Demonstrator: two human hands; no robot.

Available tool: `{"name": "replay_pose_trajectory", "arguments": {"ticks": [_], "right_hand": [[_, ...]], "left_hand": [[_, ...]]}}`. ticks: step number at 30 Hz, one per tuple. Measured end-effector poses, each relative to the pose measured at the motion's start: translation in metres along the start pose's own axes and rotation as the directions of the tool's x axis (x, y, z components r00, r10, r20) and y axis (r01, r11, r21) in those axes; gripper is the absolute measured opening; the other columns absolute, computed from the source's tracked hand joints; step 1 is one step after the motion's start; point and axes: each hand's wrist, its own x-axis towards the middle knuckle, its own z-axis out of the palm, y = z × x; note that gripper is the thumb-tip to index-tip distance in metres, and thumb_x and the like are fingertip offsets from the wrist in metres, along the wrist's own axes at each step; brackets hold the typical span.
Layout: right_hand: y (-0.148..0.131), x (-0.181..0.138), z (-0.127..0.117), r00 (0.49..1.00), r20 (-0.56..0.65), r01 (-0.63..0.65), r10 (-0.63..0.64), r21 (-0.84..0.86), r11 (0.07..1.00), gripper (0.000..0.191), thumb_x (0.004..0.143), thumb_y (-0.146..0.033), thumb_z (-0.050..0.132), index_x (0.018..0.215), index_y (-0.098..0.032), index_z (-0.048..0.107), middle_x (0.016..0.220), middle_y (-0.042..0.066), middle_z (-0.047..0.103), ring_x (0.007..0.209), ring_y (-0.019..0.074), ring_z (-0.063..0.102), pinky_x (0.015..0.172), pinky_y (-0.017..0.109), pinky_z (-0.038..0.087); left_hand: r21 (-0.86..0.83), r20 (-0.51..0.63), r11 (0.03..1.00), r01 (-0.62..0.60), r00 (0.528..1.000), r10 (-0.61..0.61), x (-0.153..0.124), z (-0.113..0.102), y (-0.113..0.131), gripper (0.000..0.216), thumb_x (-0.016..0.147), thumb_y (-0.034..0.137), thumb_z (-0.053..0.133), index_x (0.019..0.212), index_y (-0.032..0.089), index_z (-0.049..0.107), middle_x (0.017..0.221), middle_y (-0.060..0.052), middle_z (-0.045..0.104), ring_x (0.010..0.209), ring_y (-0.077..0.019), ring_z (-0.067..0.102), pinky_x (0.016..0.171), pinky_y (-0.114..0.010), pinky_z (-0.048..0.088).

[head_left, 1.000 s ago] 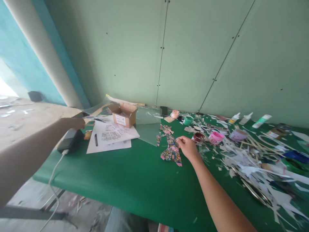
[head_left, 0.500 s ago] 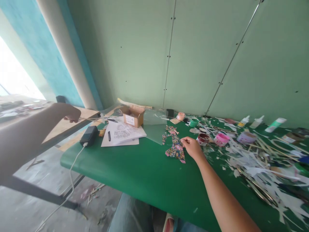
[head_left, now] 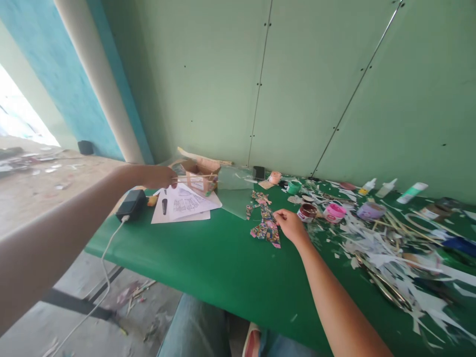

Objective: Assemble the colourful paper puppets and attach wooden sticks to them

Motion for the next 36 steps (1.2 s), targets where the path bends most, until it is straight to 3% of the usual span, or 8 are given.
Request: {"name": "replay_pose_trajectory", "arguments": {"ticks": [4,9,14,20,24,27,32,36], "right_hand": [[-0.007,-0.001,0.000,0.999,-0.035,0.026,-0.024,0.068,0.997,0.034,0.077,-0.051,0.052,0.081,-0.020,0.065,0.061,0.004,0.064,0.059,0.0199,0.060,0.056,0.029,0.043],[-0.024,-0.001,-0.003,0.995,-0.074,0.082,-0.067,0.223,0.971,0.063,0.087,-0.067,0.032,0.118,-0.018,0.058,0.092,0.009,0.068,0.070,0.0177,0.063,0.057,0.028,0.049],[-0.031,0.004,-0.005,0.967,-0.202,0.218,-0.152,0.362,0.907,0.060,0.080,-0.064,0.055,0.120,-0.020,0.058,0.115,0.014,0.065,0.098,0.0225,0.062,0.077,0.034,0.052],[-0.030,0.006,-0.007,0.961,-0.239,0.206,-0.138,0.290,0.935,0.033,0.084,-0.049,0.054,0.086,-0.018,0.068,0.072,0.004,0.067,0.066,0.0181,0.059,0.064,0.030,0.047],[-0.034,0.005,-0.011,0.940,-0.292,0.241,-0.178,0.196,0.951,0.029,0.087,-0.044,0.053,0.086,-0.019,0.069,0.078,0.005,0.069,0.070,0.0188,0.061,0.066,0.030,0.048],[-0.037,0.003,-0.013,0.906,-0.333,0.309,-0.261,0.100,0.946,0.026,0.089,-0.040,0.051,0.086,-0.020,0.068,0.085,0.007,0.070,0.079,0.0202,0.063,0.072,0.031,0.049],[-0.035,0.003,-0.020,0.872,-0.357,0.350,-0.335,-0.025,0.936,0.022,0.093,-0.036,0.047,0.083,-0.022,0.061,0.080,0.005,0.066,0.073,0.0182,0.060,0.069,0.030,0.046],[-0.033,0.004,-0.033,0.856,-0.291,0.392,-0.428,-0.177,0.903,0.024,0.095,-0.031,0.041,0.077,-0.022,0.055,0.076,0.004,0.060,0.072,0.0174,0.054,0.070,0.030,0.041]], "left_hand": [[-0.127,0.288,0.986,-0.105,0.948,0.138,0.016,0.018,0.021,0.021,0.082,0.015,0.048,0.079,0.015,0.069,0.077,-0.005,0.068,0.070,-0.0133,0.058,0.067,-0.023,0.044],[-0.319,0.269,0.928,-0.192,0.921,0.283,0.029,0.066,0.050,0.021,0.078,0.024,0.044,0.084,0.019,0.063,0.086,-0.007,0.066,0.073,-0.0162,0.057,0.066,-0.024,0.044],[-0.461,0.327,0.869,-0.179,0.876,0.355,0.049,0.114,0.071,0.027,0.084,0.039,0.043,0.083,0.019,0.061,0.074,-0.005,0.060,0.062,-0.0145,0.053,0.056,-0.023,0.042],[-0.507,0.420,0.853,-0.126,0.828,0.372,0.063,0.145,0.092,0.035,0.087,0.047,0.040,0.086,0.018,0.061,0.071,-0.004,0.062,0.060,-0.0153,0.056,0.055,-0.025,0.043],[-0.409,0.196,0.871,-0.273,0.906,0.376,0.066,0.155,0.115,0.036,0.088,0.044,0.043,0.107,0.021,0.064,0.097,-0.006,0.071,0.080,-0.0184,0.063,0.069,-0.027,0.045],[-0.479,-0.002,0.821,-0.311,0.935,0.354,0.074,0.165,0.141,0.035,0.088,0.043,0.047,0.110,0.020,0.062,0.107,-0.007,0.070,0.090,-0.0193,0.063,0.076,-0.028,0.044],[-0.479,-0.181,0.771,-0.420,0.906,0.381,0.099,0.181,0.175,0.032,0.093,0.041,0.042,0.096,0.018,0.065,0.077,-0.003,0.067,0.069,-0.0157,0.058,0.063,-0.024,0.038],[-0.298,-0.227,0.806,-0.512,0.858,0.461,0.112,0.185,0.173,0.034,0.095,0.041,0.037,0.099,0.021,0.065,0.077,-0.004,0.068,0.068,-0.0174,0.060,0.061,-0.024,0.036]]}}
